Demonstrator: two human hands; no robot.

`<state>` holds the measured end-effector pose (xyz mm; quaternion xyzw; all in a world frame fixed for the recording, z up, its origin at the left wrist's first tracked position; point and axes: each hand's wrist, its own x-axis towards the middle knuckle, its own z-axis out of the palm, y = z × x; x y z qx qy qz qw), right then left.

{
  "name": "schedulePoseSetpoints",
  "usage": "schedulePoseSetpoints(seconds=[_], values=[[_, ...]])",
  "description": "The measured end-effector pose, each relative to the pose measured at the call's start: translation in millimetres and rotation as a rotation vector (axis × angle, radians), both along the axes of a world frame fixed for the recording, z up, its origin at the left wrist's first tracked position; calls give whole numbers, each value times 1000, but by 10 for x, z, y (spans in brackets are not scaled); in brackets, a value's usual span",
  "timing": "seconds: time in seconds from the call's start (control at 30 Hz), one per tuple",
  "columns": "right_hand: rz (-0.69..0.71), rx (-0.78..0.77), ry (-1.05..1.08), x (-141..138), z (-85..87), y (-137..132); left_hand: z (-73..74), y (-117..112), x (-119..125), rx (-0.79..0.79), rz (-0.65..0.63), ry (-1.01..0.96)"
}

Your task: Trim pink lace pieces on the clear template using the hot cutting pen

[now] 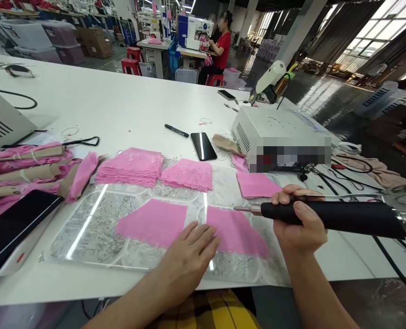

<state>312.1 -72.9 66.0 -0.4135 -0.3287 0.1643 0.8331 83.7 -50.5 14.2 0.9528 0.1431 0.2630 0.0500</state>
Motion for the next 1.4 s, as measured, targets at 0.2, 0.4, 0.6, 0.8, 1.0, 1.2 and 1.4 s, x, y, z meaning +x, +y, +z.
schedulePoseSetpoints(seconds=[0.2, 0.4, 0.6, 0.8, 1.0, 1.2, 1.4], values=[[-110, 21, 63, 249, -36, -166, -55, -5, 341, 48, -45, 82], [-137, 17, 87, 354, -100, -245, -90, -20, 478, 32, -54, 176], [-130, 3, 74, 341, -96, -248, -87, -11, 475, 0, -67, 221], [-110, -16, 76, 311, -118, -226, -81, -11, 484, -26, -82, 213], [-95, -9, 58, 282, -146, -209, -81, -11, 484, -27, -84, 198], [-50, -17, 30, 260, -179, -206, -83, -7, 485, -37, -90, 189], [-46, -6, -9, 257, -188, -185, -63, -3, 483, -53, -101, 221]])
